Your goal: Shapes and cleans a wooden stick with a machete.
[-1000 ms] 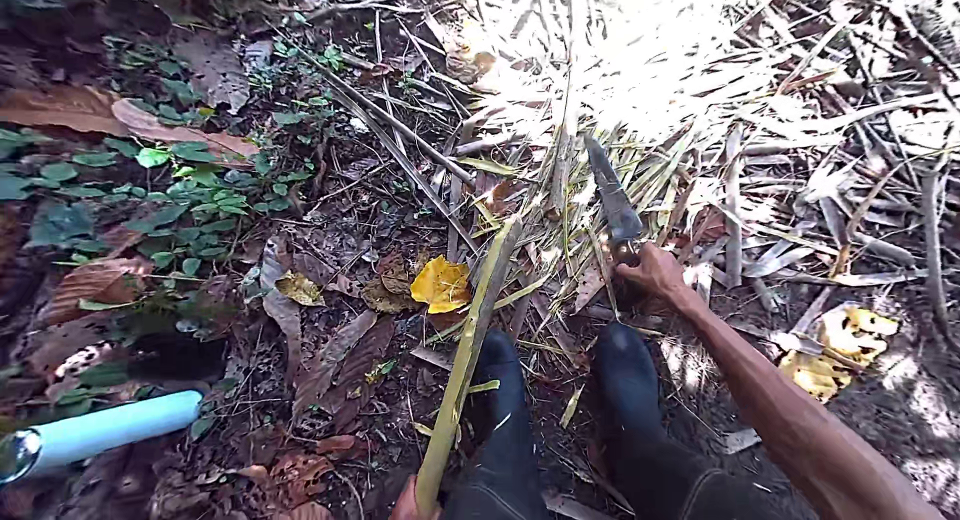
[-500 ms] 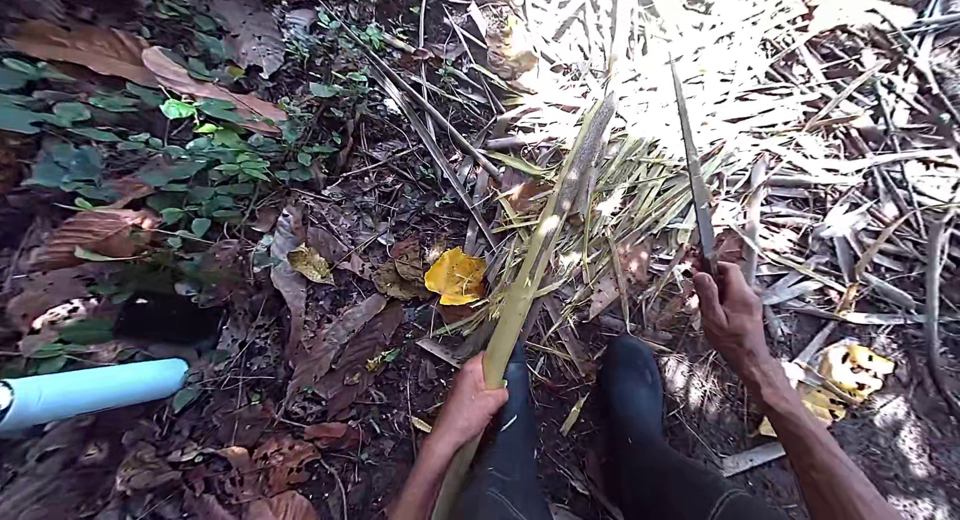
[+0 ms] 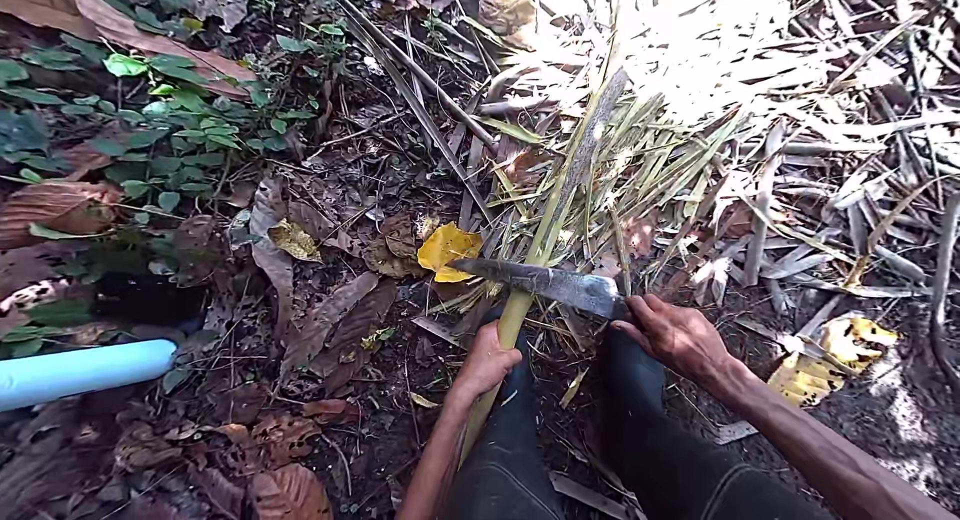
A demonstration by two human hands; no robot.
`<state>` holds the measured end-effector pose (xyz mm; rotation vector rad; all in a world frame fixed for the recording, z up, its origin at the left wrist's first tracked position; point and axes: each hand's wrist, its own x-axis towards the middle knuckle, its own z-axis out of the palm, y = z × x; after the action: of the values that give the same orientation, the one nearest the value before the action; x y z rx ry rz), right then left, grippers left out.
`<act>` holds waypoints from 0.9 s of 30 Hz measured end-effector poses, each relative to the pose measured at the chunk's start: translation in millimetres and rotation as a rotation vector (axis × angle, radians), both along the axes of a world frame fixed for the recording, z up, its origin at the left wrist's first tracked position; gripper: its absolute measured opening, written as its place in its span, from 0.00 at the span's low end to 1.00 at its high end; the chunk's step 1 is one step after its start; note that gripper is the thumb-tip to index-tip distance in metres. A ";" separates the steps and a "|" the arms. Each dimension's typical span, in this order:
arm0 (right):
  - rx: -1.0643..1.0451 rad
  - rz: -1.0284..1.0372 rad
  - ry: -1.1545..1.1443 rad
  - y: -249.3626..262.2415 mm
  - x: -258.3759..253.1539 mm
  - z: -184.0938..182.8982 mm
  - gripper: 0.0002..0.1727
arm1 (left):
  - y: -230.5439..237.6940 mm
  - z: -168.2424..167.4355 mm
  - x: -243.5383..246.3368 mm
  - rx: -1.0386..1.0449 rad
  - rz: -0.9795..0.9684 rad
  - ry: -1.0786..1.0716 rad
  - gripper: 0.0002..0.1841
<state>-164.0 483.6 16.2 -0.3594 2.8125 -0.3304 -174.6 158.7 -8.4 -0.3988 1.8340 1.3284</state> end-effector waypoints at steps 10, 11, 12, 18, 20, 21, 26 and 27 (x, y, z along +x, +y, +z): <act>0.066 0.038 -0.071 9.0 -20.8 18.9 0.39 | 2.6 -6.2 2.2 -0.071 -0.021 0.027 0.20; 0.060 -0.031 -0.068 15.0 -30.2 18.0 0.37 | 2.5 -7.0 3.1 -0.076 -0.026 0.029 0.20; 0.072 -0.076 -0.062 20.8 -40.1 17.5 0.35 | 2.8 -7.2 3.0 -0.077 -0.027 0.027 0.20; 0.084 0.108 -0.048 14.2 -29.3 19.8 0.39 | 3.4 -7.6 1.6 -0.088 -0.024 0.035 0.21; 0.080 0.106 -0.038 23.7 -41.7 13.3 0.35 | 3.5 -8.7 2.8 -0.085 -0.020 0.038 0.21; 0.071 0.027 -0.053 31.5 -52.5 9.5 0.32 | 2.9 -9.0 4.5 -0.083 -0.018 0.035 0.21; 0.095 -0.127 0.017 40.5 -78.8 11.1 0.31 | 0.8 -8.3 3.8 -0.078 -0.008 0.032 0.20; 0.102 -0.089 0.000 35.8 -73.9 15.7 0.32 | 0.8 -7.9 4.1 -0.083 -0.008 0.035 0.20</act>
<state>-237.9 519.5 31.9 -0.2131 2.8371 -0.2047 -170.5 159.5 -16.3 -0.4147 1.9227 1.2639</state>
